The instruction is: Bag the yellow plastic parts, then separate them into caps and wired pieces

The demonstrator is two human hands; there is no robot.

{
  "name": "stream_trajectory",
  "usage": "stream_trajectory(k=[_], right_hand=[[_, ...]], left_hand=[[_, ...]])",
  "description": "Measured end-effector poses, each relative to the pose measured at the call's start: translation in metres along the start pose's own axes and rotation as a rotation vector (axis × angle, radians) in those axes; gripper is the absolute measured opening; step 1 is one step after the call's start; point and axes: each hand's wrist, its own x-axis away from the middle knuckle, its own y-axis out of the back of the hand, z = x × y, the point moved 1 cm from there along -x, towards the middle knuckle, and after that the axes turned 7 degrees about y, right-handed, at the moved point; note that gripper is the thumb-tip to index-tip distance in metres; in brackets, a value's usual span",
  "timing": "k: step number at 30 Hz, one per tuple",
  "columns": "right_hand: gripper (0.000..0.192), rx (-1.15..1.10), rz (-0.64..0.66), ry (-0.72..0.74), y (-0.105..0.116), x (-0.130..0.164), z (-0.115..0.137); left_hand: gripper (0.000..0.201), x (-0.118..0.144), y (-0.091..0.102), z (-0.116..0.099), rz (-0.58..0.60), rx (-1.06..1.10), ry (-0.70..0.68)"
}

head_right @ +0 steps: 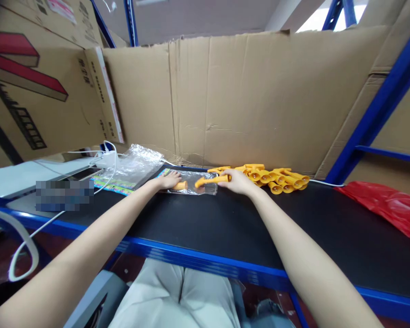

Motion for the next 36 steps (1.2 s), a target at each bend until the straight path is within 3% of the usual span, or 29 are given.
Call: stream_trajectory(k=[3, 7, 13, 19, 25, 30, 36], right_hand=[[0.027, 0.064, 0.149, -0.021, 0.003, 0.007, -0.004], [0.033, 0.145, 0.23, -0.075, 0.004, 0.012, -0.001], [0.03, 0.26, 0.232, -0.052, -0.002, 0.01, -0.001], [0.019, 0.422, 0.255, -0.144, 0.013, 0.016, 0.002], [0.021, 0.243, 0.33, -0.053, 0.008, 0.017, 0.013], [0.03, 0.052, 0.257, -0.001, -0.016, 0.009, 0.022], [0.033, 0.044, 0.02, -0.165, -0.03, 0.002, 0.018]], left_hand=[[0.061, 0.001, -0.002, 0.006, 0.008, -0.055, -0.031], [0.063, 0.005, -0.002, 0.01, -0.008, -0.043, -0.051], [0.065, 0.021, 0.006, 0.006, 0.036, -0.023, -0.05], [0.07, 0.031, 0.012, 0.007, 0.067, 0.027, -0.065], [0.074, 0.032, 0.013, 0.007, 0.053, 0.066, -0.09], [0.073, 0.036, 0.014, 0.002, 0.044, 0.055, -0.102], [0.078, 0.035, 0.008, -0.003, 0.01, 0.11, -0.118]])
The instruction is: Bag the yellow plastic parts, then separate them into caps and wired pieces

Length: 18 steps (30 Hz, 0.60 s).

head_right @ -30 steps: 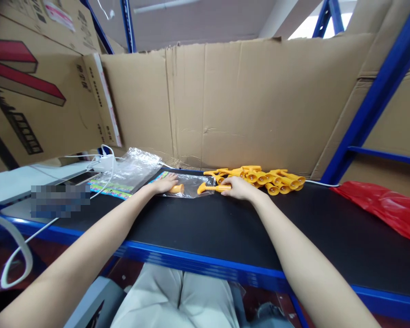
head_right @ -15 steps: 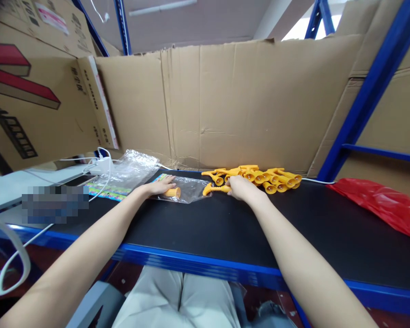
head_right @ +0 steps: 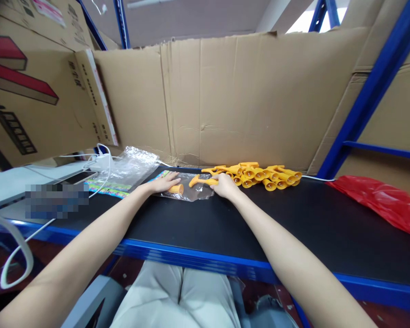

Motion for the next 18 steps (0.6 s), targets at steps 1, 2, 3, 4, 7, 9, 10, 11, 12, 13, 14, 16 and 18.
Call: stream_trajectory(k=[1, 2, 3, 4, 7, 9, 10, 11, 12, 13, 14, 16, 18], right_hand=[[0.032, 0.002, -0.013, -0.001, 0.0, 0.0, -0.001], [0.031, -0.011, -0.007, 0.021, 0.0, 0.001, -0.001], [0.031, -0.04, 0.018, 0.061, 0.0, 0.002, 0.0], [0.031, -0.082, 0.053, 0.112, 0.0, 0.003, 0.001], [0.027, -0.203, 0.137, 0.205, -0.002, 0.005, 0.008], [0.025, -0.212, 0.105, 0.132, -0.005, 0.003, 0.011], [0.024, -0.202, 0.075, 0.082, -0.007, 0.002, 0.012], [0.023, -0.196, 0.048, 0.037, -0.01, 0.0, 0.013], [0.023, -0.204, 0.032, 0.004, -0.012, -0.002, 0.012], [0.023, -0.232, 0.03, -0.014, -0.015, -0.005, 0.012], [0.024, -0.283, 0.031, -0.022, -0.018, -0.007, 0.011], [0.026, -0.431, 0.033, -0.033, -0.023, -0.013, 0.008], [0.028, -0.583, 0.025, -0.075, -0.027, -0.02, 0.007]], left_hand=[[0.08, -0.001, -0.001, 0.0, -0.005, 0.008, -0.001], [0.081, -0.002, -0.002, 0.0, -0.009, 0.015, -0.001], [0.083, -0.002, -0.003, 0.0, -0.013, 0.023, -0.003], [0.084, -0.003, -0.003, 0.0, -0.016, 0.033, -0.006], [0.084, -0.001, -0.004, -0.003, -0.029, 0.054, -0.023], [0.083, 0.001, -0.004, -0.008, -0.034, 0.052, -0.043], [0.083, 0.002, -0.005, -0.011, -0.031, 0.048, -0.052], [0.083, 0.003, -0.005, -0.014, -0.025, 0.044, -0.065], [0.083, 0.003, -0.006, -0.016, -0.017, 0.041, -0.078], [0.083, 0.003, -0.007, -0.019, -0.01, 0.039, -0.09], [0.082, 0.003, -0.008, -0.021, -0.007, 0.037, -0.102], [0.08, 0.002, -0.009, -0.023, -0.015, 0.034, -0.116], [0.08, -0.001, -0.01, -0.023, -0.033, 0.031, -0.114]])
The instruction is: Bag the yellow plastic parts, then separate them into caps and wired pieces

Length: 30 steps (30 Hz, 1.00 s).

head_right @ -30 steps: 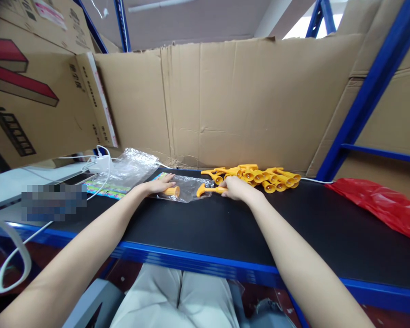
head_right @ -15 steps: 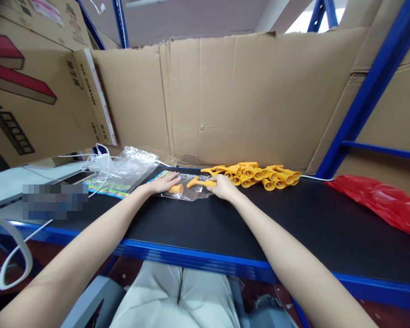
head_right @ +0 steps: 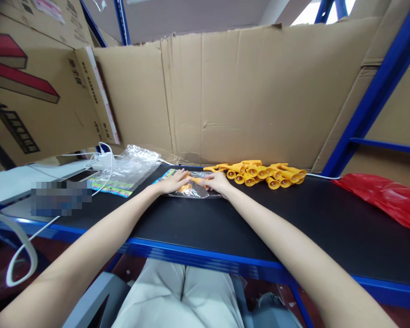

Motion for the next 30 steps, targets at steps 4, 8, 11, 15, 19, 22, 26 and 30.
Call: stream_trajectory(k=[4, 8, 11, 15, 19, 22, 26, 30], right_hand=[[0.012, -0.196, 0.006, -0.095, -0.011, -0.014, -0.001], [0.015, -0.366, -0.034, -0.064, -0.025, -0.026, -0.002], [0.027, -0.509, -0.06, -0.076, -0.031, -0.03, -0.003], [0.011, -0.577, 0.019, -0.121, -0.029, -0.028, 0.0], [0.022, -0.556, 0.009, -0.122, -0.021, -0.026, 0.002], [0.044, -0.579, -0.018, -0.132, -0.015, -0.026, 0.006], [0.041, -0.712, 0.0, -0.157, -0.01, -0.022, 0.017], [0.02, -0.562, -0.058, -0.092, 0.001, -0.018, 0.029]], left_hand=[[0.082, -0.004, -0.002, 0.002, -0.022, -0.014, -0.008], [0.084, -0.004, -0.002, 0.003, -0.032, 0.004, -0.034], [0.085, -0.003, 0.0, 0.005, -0.036, 0.02, -0.02], [0.087, -0.005, 0.001, 0.011, -0.039, 0.024, 0.002], [0.088, -0.009, 0.0, 0.017, -0.049, 0.01, 0.001], [0.086, -0.012, -0.001, 0.02, -0.044, -0.011, 0.013], [0.084, -0.013, 0.001, 0.024, -0.051, -0.035, 0.043], [0.085, -0.012, 0.004, 0.03, -0.055, -0.036, 0.067]])
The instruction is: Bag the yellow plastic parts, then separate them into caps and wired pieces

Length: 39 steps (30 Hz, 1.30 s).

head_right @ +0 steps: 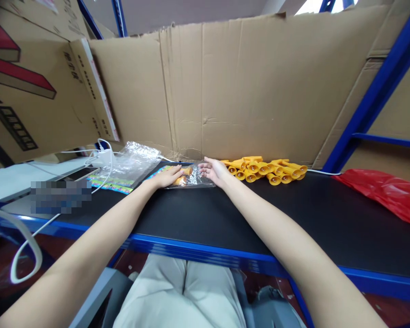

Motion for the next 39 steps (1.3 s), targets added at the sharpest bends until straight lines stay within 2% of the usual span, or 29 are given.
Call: stream_trajectory(k=[2, 4, 6, 8, 11, 13, 16, 20, 28, 33, 36, 39], right_hand=[[0.022, 0.314, -0.105, 0.151, 0.01, 0.0, 0.005], [0.029, 0.759, -0.214, 0.367, 0.026, 0.0, 0.006], [0.036, 1.192, -0.248, 0.538, 0.043, 0.0, -0.001], [0.039, 1.46, -0.234, 0.503, 0.059, -0.002, -0.014], [0.035, 1.655, -0.097, 0.334, 0.074, -0.004, -0.033], [0.037, 1.677, -0.069, 0.312, 0.075, -0.004, -0.038], [0.045, 1.655, -0.038, 0.408, 0.067, -0.003, -0.038], [0.04, 1.696, 0.078, 0.406, 0.054, -0.003, -0.035], [0.036, 1.742, 0.032, 0.411, 0.045, 0.0, -0.032], [0.03, 1.609, -0.118, 0.575, 0.044, 0.002, -0.019], [0.027, 1.452, -0.247, 0.72, 0.043, 0.004, -0.006], [0.025, 1.355, -0.315, 0.816, 0.04, 0.011, 0.01]], left_hand=[[0.085, 0.0, 0.0, 0.002, 0.002, 0.002, -0.001], [0.084, -0.001, 0.0, 0.004, 0.003, -0.002, -0.009], [0.082, -0.002, 0.0, 0.005, 0.004, -0.008, -0.012], [0.081, -0.003, -0.001, 0.005, 0.011, -0.013, -0.012], [0.081, -0.004, -0.001, 0.006, 0.02, -0.022, -0.01], [0.083, -0.005, -0.001, 0.006, 0.021, -0.022, -0.009], [0.085, -0.005, -0.001, 0.007, 0.023, -0.01, -0.006], [0.085, -0.005, -0.001, 0.007, 0.032, -0.004, -0.006], [0.082, -0.001, 0.002, 0.001, 0.026, -0.014, 0.006], [0.081, 0.001, 0.003, 0.0, 0.031, -0.027, 0.009], [0.081, -0.001, 0.002, 0.002, 0.029, -0.034, -0.004], [0.084, -0.003, 0.001, 0.005, 0.026, -0.028, -0.01]])
